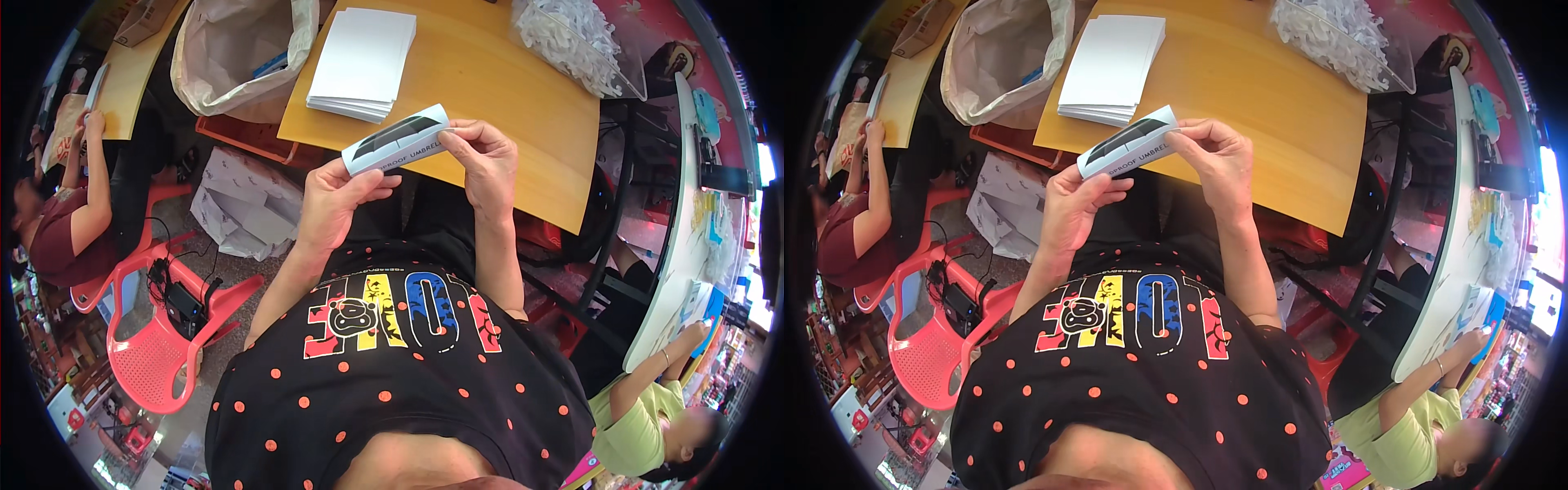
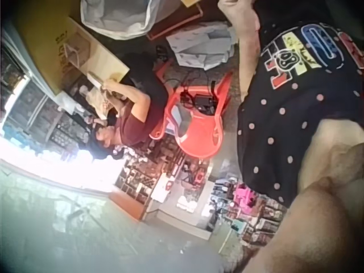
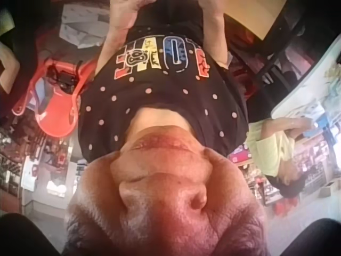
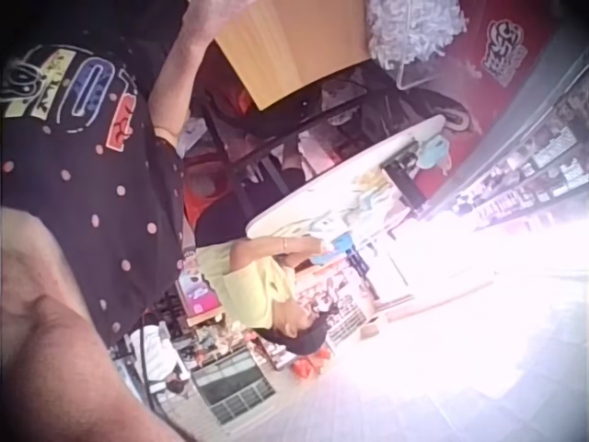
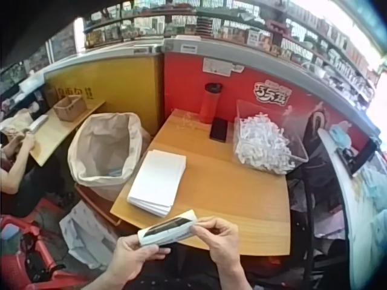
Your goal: Folding and inserting umbrella product labels into plastic sleeves.
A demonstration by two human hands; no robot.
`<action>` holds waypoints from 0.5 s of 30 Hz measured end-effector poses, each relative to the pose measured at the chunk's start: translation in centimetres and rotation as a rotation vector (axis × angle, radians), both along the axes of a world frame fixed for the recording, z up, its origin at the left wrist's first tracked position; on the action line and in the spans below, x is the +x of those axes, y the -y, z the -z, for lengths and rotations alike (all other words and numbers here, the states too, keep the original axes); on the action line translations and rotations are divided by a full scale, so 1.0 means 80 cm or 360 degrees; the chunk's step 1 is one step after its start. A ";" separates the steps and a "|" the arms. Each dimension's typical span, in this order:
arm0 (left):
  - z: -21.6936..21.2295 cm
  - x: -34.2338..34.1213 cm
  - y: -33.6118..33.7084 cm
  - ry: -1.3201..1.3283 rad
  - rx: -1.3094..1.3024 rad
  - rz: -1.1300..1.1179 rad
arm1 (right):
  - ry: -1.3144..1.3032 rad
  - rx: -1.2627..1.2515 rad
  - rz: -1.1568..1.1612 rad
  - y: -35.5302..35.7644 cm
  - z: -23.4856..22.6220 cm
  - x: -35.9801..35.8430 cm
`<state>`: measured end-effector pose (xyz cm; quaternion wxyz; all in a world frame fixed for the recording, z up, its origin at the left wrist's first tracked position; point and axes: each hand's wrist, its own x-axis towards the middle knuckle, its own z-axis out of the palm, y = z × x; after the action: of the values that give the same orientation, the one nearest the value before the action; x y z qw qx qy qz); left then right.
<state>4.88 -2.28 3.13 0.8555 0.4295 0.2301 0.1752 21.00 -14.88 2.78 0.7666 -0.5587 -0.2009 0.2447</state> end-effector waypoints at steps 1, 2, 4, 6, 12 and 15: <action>0.003 0.001 0.001 -0.0023 0.0019 -0.0034 | -0.0003 0.0003 0.0005 -0.002 0.000 0.000; 0.005 0.002 0.001 -0.0047 0.0038 -0.0068 | -0.0005 0.0006 0.0009 -0.003 0.000 -0.001; 0.007 0.003 -0.001 -0.0064 0.0111 -0.0120 | -0.0010 0.0000 0.0015 -0.005 0.000 -0.001; 0.009 0.003 -0.002 -0.0052 0.0217 -0.0157 | -0.0015 -0.0016 0.0019 -0.008 0.000 -0.001; 0.008 0.007 -0.004 -0.0072 0.0305 -0.0153 | -0.0154 -0.0045 -0.0030 -0.007 0.011 0.007; 0.012 0.008 -0.005 -0.0068 0.0300 -0.0143 | -0.0254 0.0009 -0.0061 -0.008 0.016 0.009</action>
<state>5.56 -1.89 2.15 0.7975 0.5009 0.2499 0.2250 21.68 -14.26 1.53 0.7769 -0.5314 -0.1503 0.3025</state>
